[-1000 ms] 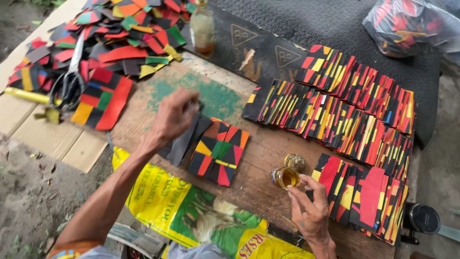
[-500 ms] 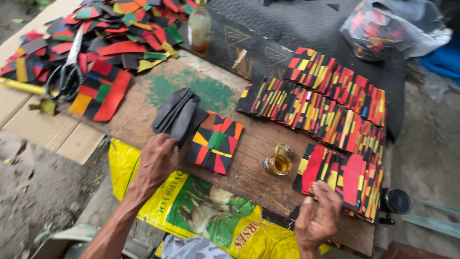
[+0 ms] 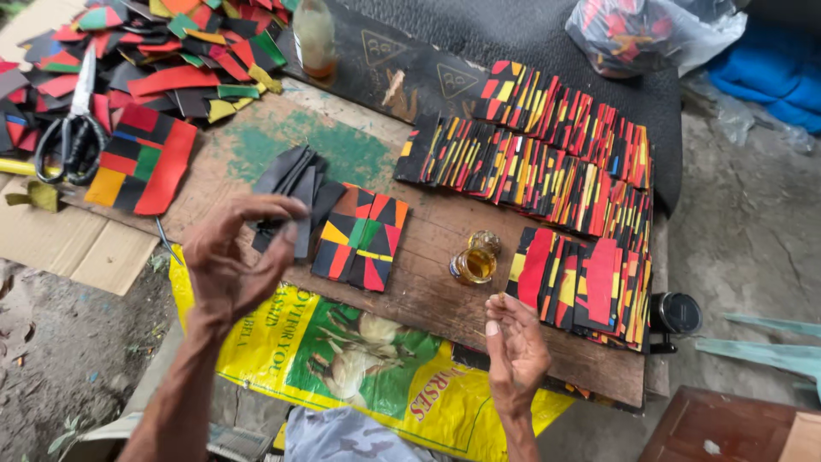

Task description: The person assembles small rectangular pouches by hand, applying adhesive from a small jar to black leather pieces and attaching them to colorful patterned leather pieces. The person repeatedly picks, aligns, and presses the pieces together, then stacks the finished pouches on the table.

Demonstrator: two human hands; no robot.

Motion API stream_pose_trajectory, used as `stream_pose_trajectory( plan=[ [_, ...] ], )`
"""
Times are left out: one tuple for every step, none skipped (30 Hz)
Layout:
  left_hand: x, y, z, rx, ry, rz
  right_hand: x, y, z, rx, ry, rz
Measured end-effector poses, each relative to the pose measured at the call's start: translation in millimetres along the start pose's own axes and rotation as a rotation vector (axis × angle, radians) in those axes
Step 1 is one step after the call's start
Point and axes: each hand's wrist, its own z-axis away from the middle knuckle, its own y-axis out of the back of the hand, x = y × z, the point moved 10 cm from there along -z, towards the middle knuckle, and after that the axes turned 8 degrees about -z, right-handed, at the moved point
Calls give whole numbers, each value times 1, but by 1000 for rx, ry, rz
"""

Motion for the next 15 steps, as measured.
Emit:
stream_pose_trajectory(
  plan=[
    [4, -9, 2, 10, 80, 248, 3, -3, -3, 14, -40, -58],
    [7, -23, 7, 11, 163, 503, 4, -4, -1, 35, -84, -108],
    [2, -47, 14, -41, 307, 530, -1, -10, -2, 18, -62, -177],
    [-5, -75, 23, -95, 446, 555, -5, -18, -3, 0, -35, -248],
    [-1, -105, 30, -103, 477, 636, -8, -26, -5, -19, -9, -318],
    [4, -137, 43, -118, 526, 723, -9, -28, -3, 3, -14, -340],
    [8, -164, 50, -111, 541, 868, -7, -32, -4, 25, -19, -361],
    [12, -187, 57, -107, 555, 1021, -6, -32, -5, 52, -19, -376],
    [11, -200, 67, -131, 568, 995, -8, -35, -5, 45, 9, -358],
    [14, -212, 77, -156, 581, 970, -11, -36, -5, 37, 36, -338],
    [17, -222, 84, -181, 593, 944, -16, -33, -4, 29, 63, -317],
    [20, -228, 88, -246, 592, 958, -17, -32, -5, 35, 67, -292],
    [25, -231, 92, -310, 591, 971, -17, -30, -6, 40, 70, -267],
    [30, -230, 94, -371, 591, 974, -17, -30, -7, 43, 70, -251],
    [36, -229, 93, -426, 585, 1057, -14, -29, -8, 54, 39, -259]
  ],
)
